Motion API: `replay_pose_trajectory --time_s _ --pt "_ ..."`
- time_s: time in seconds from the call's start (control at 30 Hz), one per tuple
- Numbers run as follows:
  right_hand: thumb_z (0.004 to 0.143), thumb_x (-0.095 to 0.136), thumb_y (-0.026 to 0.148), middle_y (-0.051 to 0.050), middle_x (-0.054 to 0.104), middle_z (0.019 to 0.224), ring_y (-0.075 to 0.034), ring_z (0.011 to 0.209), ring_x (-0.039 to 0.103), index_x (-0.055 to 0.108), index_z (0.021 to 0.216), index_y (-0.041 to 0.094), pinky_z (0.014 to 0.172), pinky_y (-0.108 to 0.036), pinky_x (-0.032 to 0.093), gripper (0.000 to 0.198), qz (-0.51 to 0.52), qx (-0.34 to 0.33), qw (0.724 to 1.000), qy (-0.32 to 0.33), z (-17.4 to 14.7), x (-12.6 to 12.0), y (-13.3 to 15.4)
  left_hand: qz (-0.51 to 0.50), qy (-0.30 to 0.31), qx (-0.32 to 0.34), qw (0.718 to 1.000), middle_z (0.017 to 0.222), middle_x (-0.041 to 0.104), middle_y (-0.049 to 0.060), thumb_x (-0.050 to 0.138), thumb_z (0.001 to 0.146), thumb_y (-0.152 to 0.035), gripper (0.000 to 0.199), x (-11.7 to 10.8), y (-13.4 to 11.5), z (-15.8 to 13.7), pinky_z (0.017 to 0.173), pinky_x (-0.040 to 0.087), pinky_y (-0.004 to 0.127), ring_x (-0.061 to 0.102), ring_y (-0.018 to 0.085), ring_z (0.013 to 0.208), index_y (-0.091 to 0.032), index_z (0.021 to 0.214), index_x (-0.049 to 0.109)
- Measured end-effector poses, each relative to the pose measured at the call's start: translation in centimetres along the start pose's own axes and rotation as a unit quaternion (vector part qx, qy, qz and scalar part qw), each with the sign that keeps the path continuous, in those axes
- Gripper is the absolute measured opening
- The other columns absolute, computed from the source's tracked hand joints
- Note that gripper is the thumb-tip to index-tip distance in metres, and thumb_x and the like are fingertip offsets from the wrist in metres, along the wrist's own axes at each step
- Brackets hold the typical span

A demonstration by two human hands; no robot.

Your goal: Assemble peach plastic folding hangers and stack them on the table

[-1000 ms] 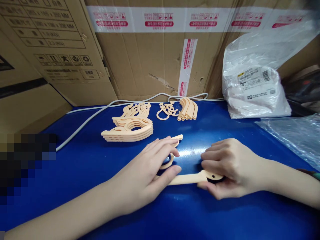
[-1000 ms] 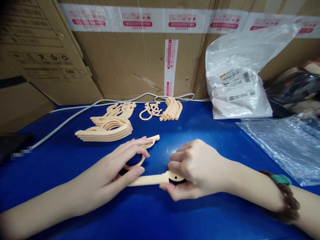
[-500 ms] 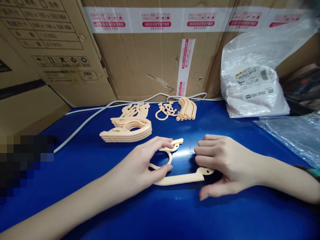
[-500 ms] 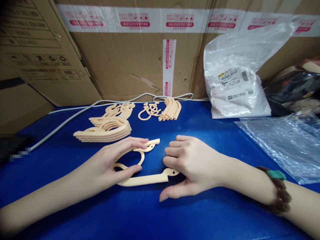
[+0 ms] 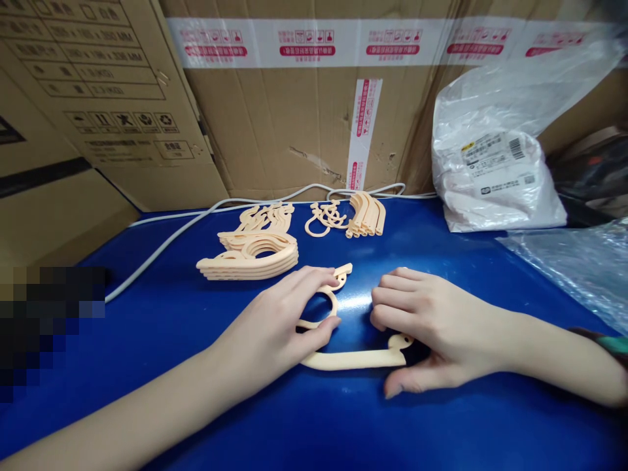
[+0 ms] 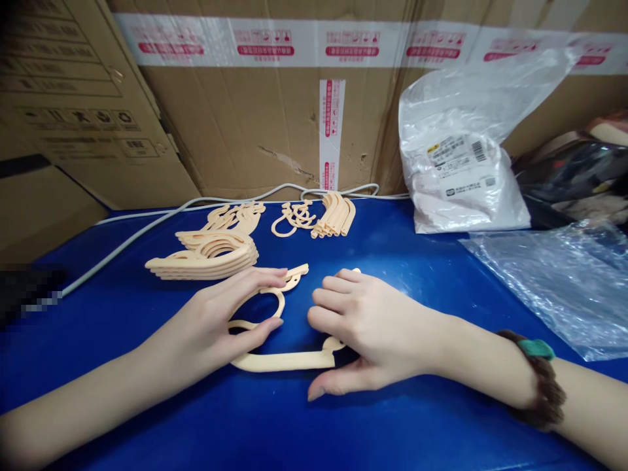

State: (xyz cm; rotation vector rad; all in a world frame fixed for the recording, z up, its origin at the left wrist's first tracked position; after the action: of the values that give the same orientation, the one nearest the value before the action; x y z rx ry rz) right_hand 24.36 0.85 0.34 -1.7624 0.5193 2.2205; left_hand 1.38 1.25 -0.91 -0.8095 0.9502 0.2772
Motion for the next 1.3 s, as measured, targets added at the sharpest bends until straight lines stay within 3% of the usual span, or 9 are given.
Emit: replay_pose_trajectory --time_s 0.73,0.87,1.03,1.3 --pt "0.088 0.051 0.061 -0.004 0.056 0.084 -0.018 0.073 0.046 0.060 0.097 0.015 0.068 -0.030 0.032 0.048 -0.024 -0.005 0.999 -0.026 -0.1 -0.3 0.1 0.029 -0.002 0.012 1.000 0.136 0.054 0.003 0.053 0.093 -0.022 0.031 0.0 -0.1 -0.3 0.108 0.039 0.030 0.050 0.017 0.126 -0.023 0.124 0.049" --pt "0.092 0.042 0.063 -0.005 0.057 0.079 -0.018 0.068 0.045 0.059 0.088 0.015 0.065 -0.030 0.031 0.051 -0.069 0.008 0.995 -0.069 -0.2 -1.0 -0.2 0.029 -0.004 0.016 0.999 0.134 0.055 0.002 0.055 0.093 -0.021 0.031 0.1 -0.1 -0.3 0.108 0.039 0.027 0.051 0.015 0.125 -0.023 0.124 0.049" --pt "0.098 0.035 0.055 0.000 0.053 0.064 -0.016 0.057 0.045 0.054 0.073 0.018 0.062 -0.030 0.029 0.048 -0.141 0.063 0.987 -0.050 -0.4 -1.3 -0.6 0.029 -0.010 0.019 0.999 0.134 0.055 0.001 0.055 0.093 -0.021 0.029 0.1 0.0 -0.3 0.107 0.039 0.024 0.051 0.014 0.125 -0.023 0.121 0.050" --pt "0.089 0.048 0.063 -0.004 0.057 0.080 -0.018 0.067 0.047 0.058 0.081 0.018 0.064 -0.031 0.031 0.047 -0.122 0.038 0.990 -0.057 -0.1 0.0 1.0 0.037 -0.024 0.001 0.999 0.134 0.056 0.002 0.059 0.090 -0.026 0.035 0.4 0.2 -0.4 0.108 0.039 0.028 0.051 0.016 0.125 -0.024 0.125 0.049"
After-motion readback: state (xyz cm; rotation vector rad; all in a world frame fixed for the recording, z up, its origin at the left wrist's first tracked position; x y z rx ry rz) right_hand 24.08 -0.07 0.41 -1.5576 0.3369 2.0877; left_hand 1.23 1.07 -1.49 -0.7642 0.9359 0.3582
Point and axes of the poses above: each hand's wrist, its own z-axis towards the middle knuckle, its own x-axis out of the palm, y = z × x, the point moved 1 cm from there along z, towards the middle knuckle
